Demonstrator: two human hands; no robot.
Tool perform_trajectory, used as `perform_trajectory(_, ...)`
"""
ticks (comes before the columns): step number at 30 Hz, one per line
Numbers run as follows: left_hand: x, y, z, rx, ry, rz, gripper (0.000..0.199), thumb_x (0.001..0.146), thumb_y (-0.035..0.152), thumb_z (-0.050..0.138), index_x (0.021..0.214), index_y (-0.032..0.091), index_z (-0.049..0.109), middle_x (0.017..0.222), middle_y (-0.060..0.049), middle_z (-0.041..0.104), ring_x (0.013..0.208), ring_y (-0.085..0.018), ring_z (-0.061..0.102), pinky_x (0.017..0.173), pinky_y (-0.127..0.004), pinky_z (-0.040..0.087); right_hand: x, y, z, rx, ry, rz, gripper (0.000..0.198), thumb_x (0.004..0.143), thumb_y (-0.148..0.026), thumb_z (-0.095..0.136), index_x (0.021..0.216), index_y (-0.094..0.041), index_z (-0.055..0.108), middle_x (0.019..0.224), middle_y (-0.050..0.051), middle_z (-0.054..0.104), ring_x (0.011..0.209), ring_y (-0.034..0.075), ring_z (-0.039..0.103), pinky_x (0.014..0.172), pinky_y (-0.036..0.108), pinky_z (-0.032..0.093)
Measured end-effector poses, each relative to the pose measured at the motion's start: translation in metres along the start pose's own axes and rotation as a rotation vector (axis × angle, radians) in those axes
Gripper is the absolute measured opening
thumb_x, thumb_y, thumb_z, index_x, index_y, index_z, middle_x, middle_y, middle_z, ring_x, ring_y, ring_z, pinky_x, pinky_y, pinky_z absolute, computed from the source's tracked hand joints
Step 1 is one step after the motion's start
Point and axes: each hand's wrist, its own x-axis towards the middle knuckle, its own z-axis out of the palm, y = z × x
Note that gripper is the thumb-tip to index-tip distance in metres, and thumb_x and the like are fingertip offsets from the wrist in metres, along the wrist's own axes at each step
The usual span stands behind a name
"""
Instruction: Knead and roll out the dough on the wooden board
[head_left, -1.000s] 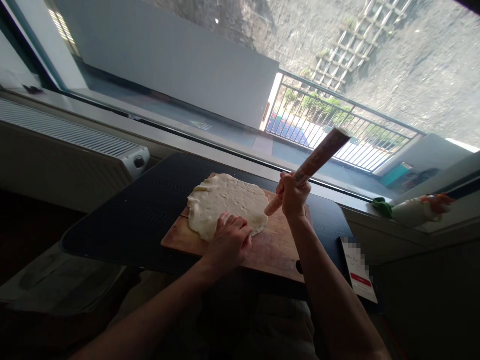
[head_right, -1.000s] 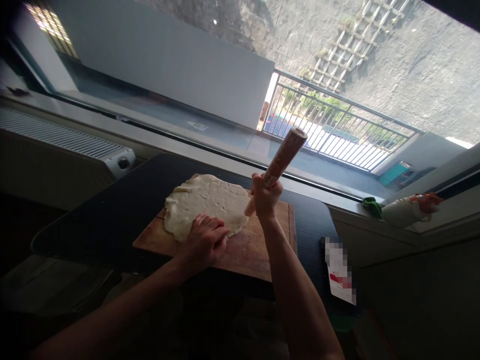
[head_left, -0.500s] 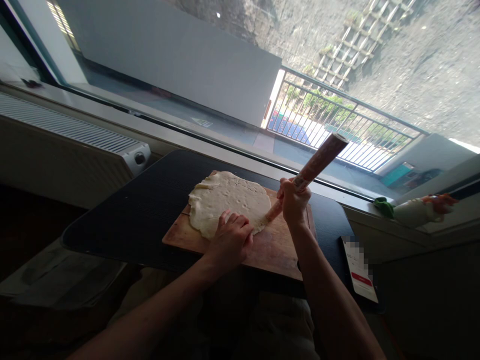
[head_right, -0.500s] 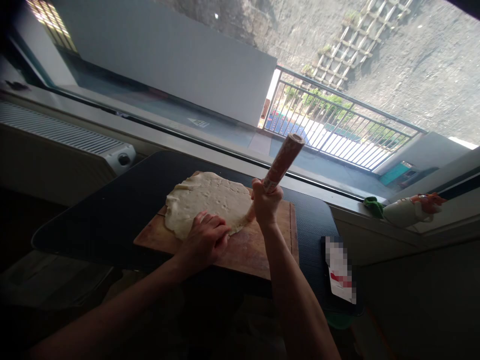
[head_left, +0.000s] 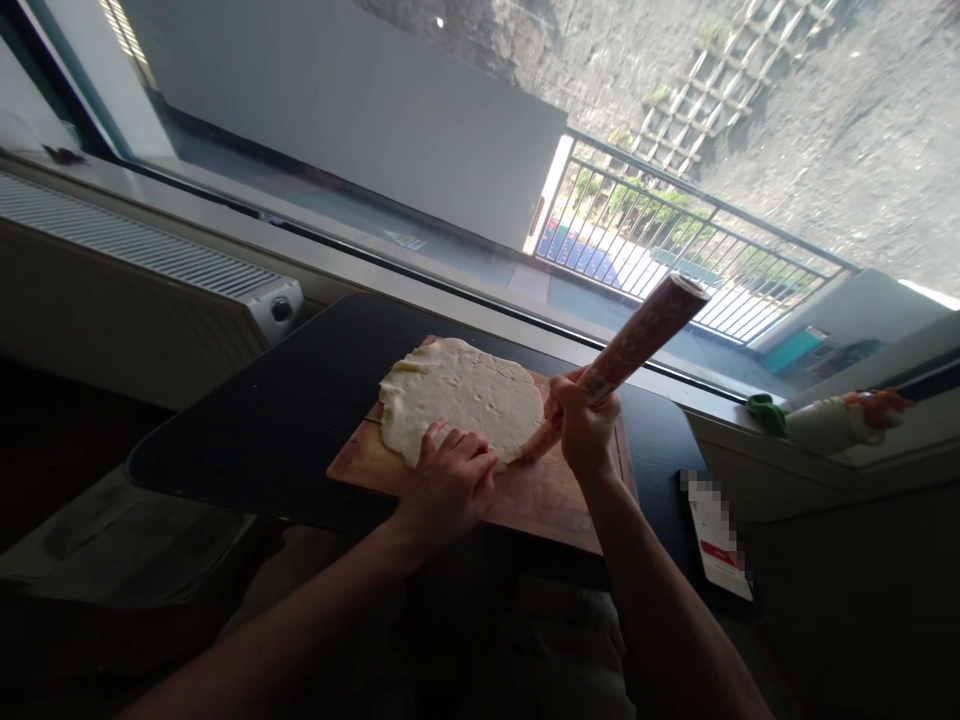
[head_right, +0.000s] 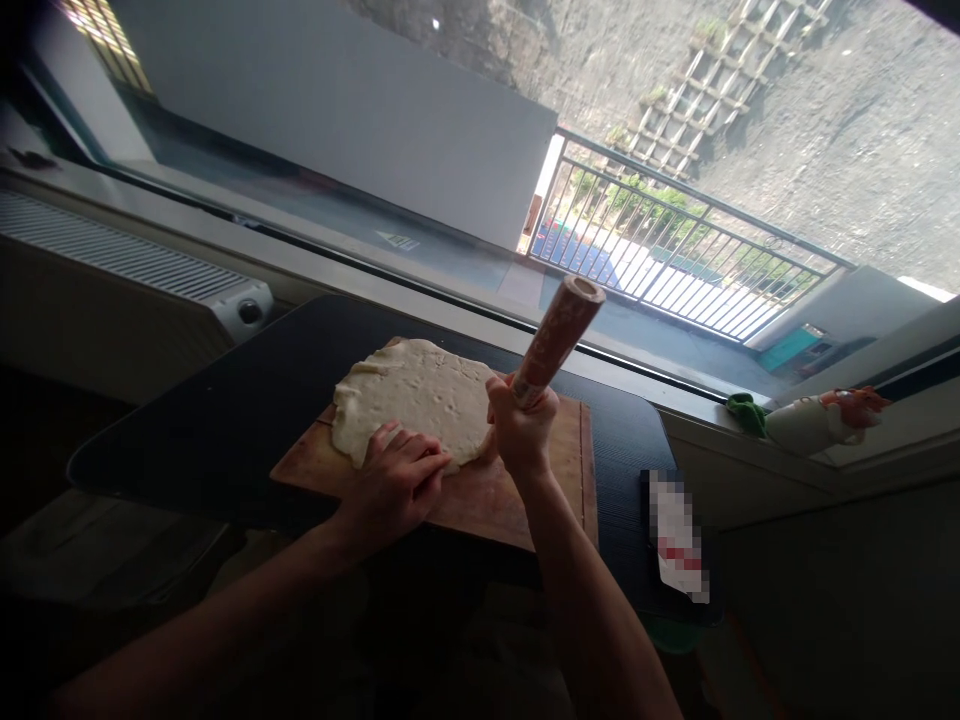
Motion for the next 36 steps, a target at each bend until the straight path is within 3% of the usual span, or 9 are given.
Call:
perform_trajectory(25,0.000,0.002,-0.001,0.013,0.006,0.003,0.021,0.081,0.013,0.049,0.091,0.024,0.065,0.093,-0.003,0.061,0.095,-0.022,0.051,0.108,-0.053,0.017,-0.013,-0.007,0.012,-0.055,-0.082,0.018,0.021,0.070,-0.020,0.061,0.055,-0.020,0.047,0.041,-0.008,0.047,0.036,0.008,0.041,0.038,0.021,0.034)
perform_trajectory(36,0.000,0.003,-0.001,0.008,0.031,-0.022,0.014,0.082,0.013,0.049,0.077,0.022,0.059,0.088,-0.003,0.061,0.092,-0.021,0.052,0.108,-0.053,0.019,-0.015,-0.013,0.015,-0.092,-0.176,0.041,0.021,0.068,-0.020,0.062,0.054,-0.020,0.047,0.040,-0.008,0.044,0.035,0.007,0.040,0.037,0.021,0.034)
